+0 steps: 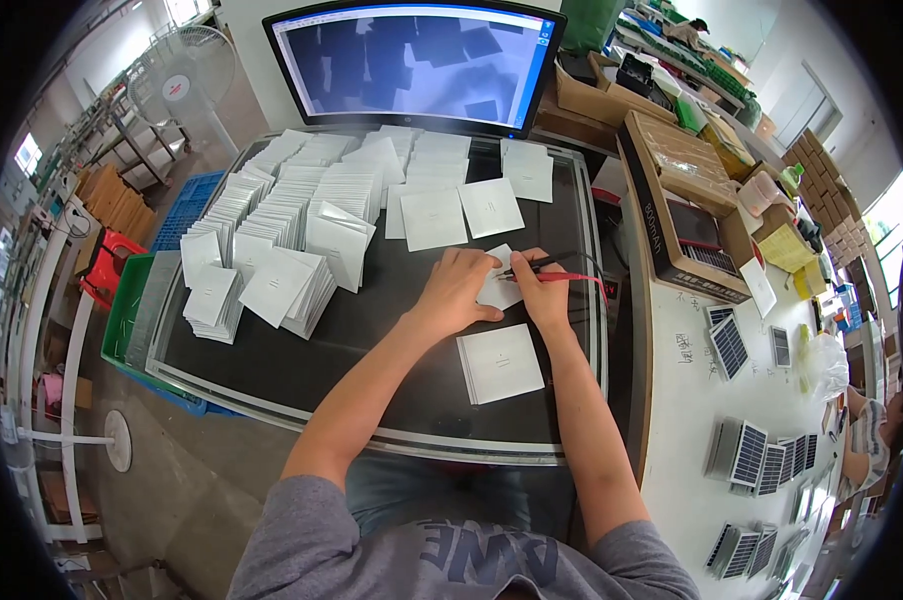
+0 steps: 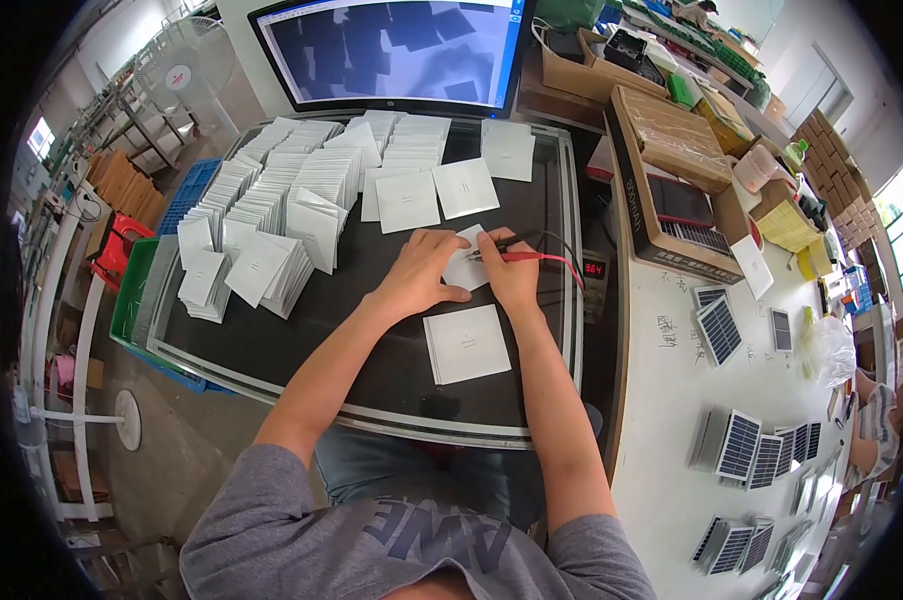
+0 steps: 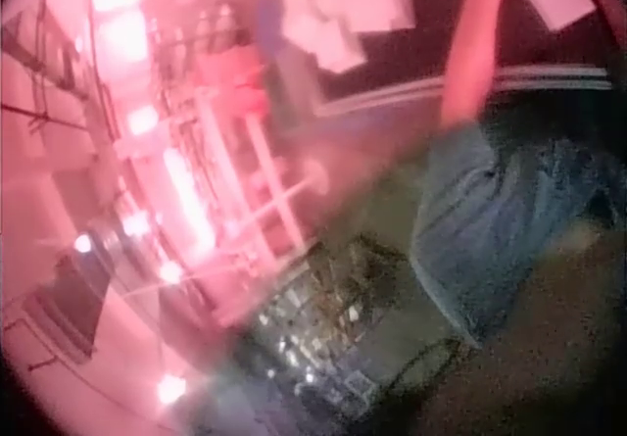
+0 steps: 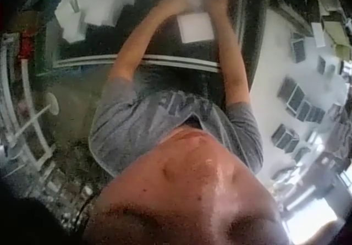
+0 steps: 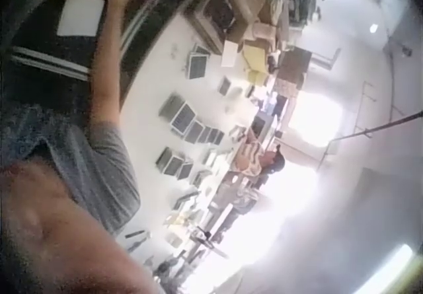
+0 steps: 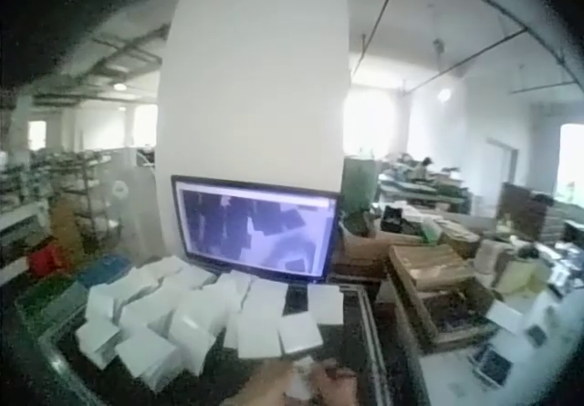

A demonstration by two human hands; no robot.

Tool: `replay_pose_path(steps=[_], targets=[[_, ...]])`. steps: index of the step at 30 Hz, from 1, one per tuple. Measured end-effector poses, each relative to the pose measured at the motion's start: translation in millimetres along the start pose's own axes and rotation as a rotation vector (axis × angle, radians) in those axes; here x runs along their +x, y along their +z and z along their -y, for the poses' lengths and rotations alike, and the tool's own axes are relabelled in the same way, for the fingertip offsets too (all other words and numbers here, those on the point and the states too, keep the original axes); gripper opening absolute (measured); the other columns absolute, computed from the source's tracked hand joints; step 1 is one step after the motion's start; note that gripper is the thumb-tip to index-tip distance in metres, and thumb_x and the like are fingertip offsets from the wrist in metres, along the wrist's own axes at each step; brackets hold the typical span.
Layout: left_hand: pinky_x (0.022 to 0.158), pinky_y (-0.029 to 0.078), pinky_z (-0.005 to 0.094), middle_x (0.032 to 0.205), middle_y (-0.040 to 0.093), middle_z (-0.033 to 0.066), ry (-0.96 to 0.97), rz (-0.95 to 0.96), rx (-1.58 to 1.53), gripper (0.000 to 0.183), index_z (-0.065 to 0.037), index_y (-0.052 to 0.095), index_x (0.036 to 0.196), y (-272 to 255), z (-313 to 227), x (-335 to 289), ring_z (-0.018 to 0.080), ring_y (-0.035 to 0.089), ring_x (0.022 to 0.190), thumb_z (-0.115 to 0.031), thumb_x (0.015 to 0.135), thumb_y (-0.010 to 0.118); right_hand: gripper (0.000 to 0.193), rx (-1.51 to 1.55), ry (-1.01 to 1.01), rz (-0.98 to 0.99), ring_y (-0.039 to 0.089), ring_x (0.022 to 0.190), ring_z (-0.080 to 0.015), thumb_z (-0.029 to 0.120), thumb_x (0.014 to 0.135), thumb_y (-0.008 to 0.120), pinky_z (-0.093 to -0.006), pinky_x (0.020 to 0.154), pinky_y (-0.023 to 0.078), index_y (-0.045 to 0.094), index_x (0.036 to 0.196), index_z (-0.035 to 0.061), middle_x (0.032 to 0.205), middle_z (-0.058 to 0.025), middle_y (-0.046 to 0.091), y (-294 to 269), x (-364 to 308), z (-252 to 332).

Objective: The person solders or tests small electronic components on a workbench using a soldering iron.

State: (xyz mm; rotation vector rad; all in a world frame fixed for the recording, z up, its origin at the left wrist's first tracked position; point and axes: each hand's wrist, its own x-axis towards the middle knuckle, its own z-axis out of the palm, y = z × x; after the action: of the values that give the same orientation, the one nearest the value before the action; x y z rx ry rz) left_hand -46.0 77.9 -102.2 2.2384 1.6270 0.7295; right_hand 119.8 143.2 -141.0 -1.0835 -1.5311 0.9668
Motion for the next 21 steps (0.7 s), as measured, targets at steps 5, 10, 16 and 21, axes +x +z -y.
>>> replay_pose_path(steps=[5,10,16,21], targets=[[0.104,0.039,0.0416,0.129,0.051,0.0152,-0.012,-0.002,-0.004,0.072,-0.005,0.05,0.128,2.1,3.2,-0.4,0.0349,0.044,0.121,-0.026,0.067,0.083,0.022,0.124,0.038,0.02,0.053,0.06,-0.0063,0.021,0.09,0.066,-0.0235,0.055,0.041,0.064,0.081,0.0009,0.065,-0.0009,0.061,-0.5,0.9,1.2],[0.097,0.044,0.0433,0.123,0.054,0.0194,-0.015,-0.011,0.105,0.082,-0.002,0.049,0.13,-8.3,-0.4,1.7,0.0357,0.049,0.117,-0.04,0.065,0.081,0.024,0.432,0.216,-0.101,0.051,0.056,-0.0078,0.024,0.092,0.064,-0.0218,0.052,0.037,0.061,0.08,0.0029,0.064,-0.0005,0.055,-16.6,5.2,7.6],[0.103,0.041,0.0417,0.127,0.052,0.0217,0.055,0.565,-0.132,0.085,-0.002,0.044,0.136,-40.3,-9.8,-10.6,0.0332,0.046,0.124,-0.048,0.072,0.075,0.024,0.648,0.201,-0.19,0.049,0.055,-0.0091,0.025,0.095,0.061,-0.022,0.049,0.035,0.057,0.083,0.0049,0.065,-0.0011,0.051,-19.7,7.3,2.1],[0.101,0.039,0.0453,0.134,0.047,0.0218,-0.015,0.264,0.115,0.076,0.003,0.05,0.13,-13.8,-7.5,26.9,0.0381,0.04,0.129,-0.05,0.08,0.07,0.025,0.58,0.22,-0.181,0.05,0.054,-0.0095,0.026,0.095,0.061,-0.0221,0.048,0.035,0.057,0.083,0.0051,0.065,-0.0013,0.052,-20.1,9.7,-2.7]])
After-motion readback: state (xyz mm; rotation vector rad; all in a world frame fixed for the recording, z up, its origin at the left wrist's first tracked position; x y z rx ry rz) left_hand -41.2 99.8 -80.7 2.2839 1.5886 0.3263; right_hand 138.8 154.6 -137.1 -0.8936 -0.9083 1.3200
